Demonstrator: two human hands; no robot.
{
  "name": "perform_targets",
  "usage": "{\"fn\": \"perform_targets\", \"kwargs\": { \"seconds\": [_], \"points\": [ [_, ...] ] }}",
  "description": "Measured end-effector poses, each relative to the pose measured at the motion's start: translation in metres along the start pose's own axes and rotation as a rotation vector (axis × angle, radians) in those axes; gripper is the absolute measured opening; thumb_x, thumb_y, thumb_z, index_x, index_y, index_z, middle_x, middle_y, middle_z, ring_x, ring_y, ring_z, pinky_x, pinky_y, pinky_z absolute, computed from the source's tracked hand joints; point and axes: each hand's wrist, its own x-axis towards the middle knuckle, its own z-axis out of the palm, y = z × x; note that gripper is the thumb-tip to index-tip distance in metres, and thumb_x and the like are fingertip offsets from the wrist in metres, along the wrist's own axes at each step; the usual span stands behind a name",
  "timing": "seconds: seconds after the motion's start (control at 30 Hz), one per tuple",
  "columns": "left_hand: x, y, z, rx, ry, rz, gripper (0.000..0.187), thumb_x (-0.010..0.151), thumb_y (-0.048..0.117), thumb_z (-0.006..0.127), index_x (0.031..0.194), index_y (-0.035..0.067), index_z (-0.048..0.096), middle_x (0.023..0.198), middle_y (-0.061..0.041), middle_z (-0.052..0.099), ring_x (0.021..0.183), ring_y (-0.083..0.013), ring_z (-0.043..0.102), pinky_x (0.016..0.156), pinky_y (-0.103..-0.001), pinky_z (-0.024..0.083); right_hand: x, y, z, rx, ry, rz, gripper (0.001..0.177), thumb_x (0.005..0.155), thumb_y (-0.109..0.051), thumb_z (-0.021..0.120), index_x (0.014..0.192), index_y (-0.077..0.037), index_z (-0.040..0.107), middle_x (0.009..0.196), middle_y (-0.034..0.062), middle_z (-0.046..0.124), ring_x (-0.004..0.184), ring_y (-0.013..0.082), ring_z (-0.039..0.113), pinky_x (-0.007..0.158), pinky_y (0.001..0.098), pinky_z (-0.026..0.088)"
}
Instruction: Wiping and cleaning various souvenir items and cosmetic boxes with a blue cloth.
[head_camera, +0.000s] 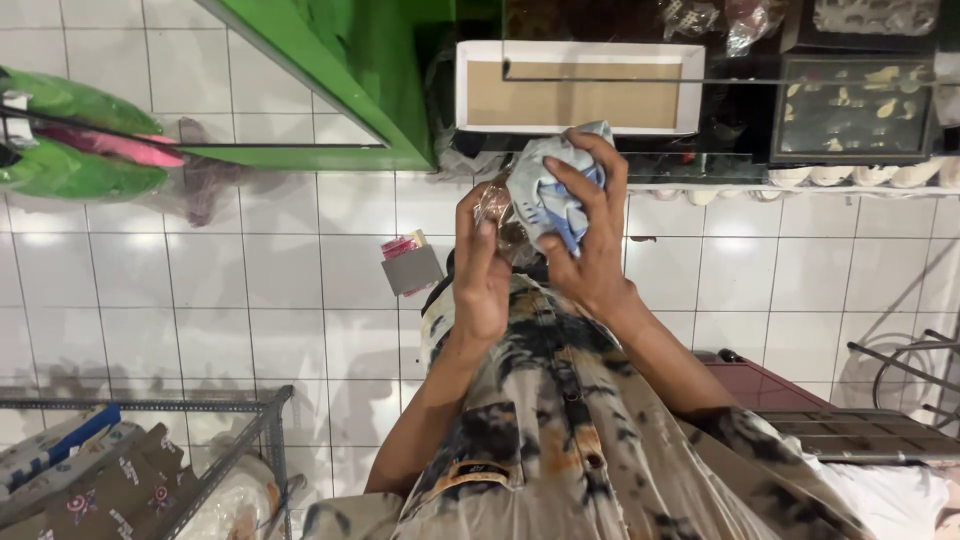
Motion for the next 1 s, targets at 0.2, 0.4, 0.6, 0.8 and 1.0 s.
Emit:
{"fn": "perform_targets", "kwargs": {
  "seconds": [0.2,0.4,0.6,0.8,1.0],
  "points": [
    [0.0,-0.001,-0.001,0.009,0.009,0.039,0.042,0.114,0.026,0.046,0.149,0.002,0.041,0.142,-0.012,0.054,0.129,-0.0195,0.053,0.111,-0.037,0.044,0.018,-0.027,-0.003,-0.123,0.101,0.089,0.046,0.11,-0.05,0.052,0.136,-0.015,0.067,0.154,0.0226,0.029,0.142,0.0425,0.034,0.12,0.0547,0.033],
    [-0.006,-0.006,-0.01,0.047,0.018,0.028,0.044,0.111,0.025,0.053,0.147,0.002,0.041,0.141,-0.012,0.056,0.129,-0.0175,0.054,0.113,-0.035,0.044,0.029,-0.02,-0.001,0.124,0.078,-0.134,0.058,0.108,-0.056,0.04,0.132,-0.006,0.055,0.144,0.0272,0.039,0.135,0.0429,0.043,0.111,0.056,0.038],
    [-0.009,0.0,-0.023,-0.028,-0.101,0.066,0.05,0.111,0.032,0.051,0.149,0.0,0.042,0.135,-0.011,0.057,0.125,-0.0186,0.055,0.11,-0.036,0.044,0.014,-0.008,0.001,0.085,0.072,0.008,0.029,0.103,-0.004,0.058,0.131,-0.003,0.059,0.139,0.0182,0.049,0.121,0.0314,0.055,0.106,0.0417,0.048],
    [-0.005,-0.005,-0.04,-0.226,-0.227,-0.04,0.042,0.107,0.026,0.049,0.139,0.001,0.039,0.137,-0.015,0.056,0.131,-0.0232,0.054,0.119,-0.041,0.042,0.012,-0.001,0.002,0.023,0.157,-0.066,0.034,0.094,0.007,0.059,0.127,-0.001,0.056,0.138,0.0181,0.045,0.126,0.0318,0.047,0.111,0.0405,0.04],
    [-0.003,-0.002,-0.028,0.051,-0.177,-0.049,0.053,0.101,0.008,0.065,0.144,0.006,0.034,0.145,-0.01,0.05,0.123,-0.0158,0.051,0.098,-0.032,0.046,0.01,-0.006,-0.002,0.165,0.139,0.069,0.033,0.1,0.008,0.061,0.129,-0.008,0.06,0.148,0.0188,0.048,0.123,0.0271,0.056,0.102,0.0373,0.051]
  ]
}}
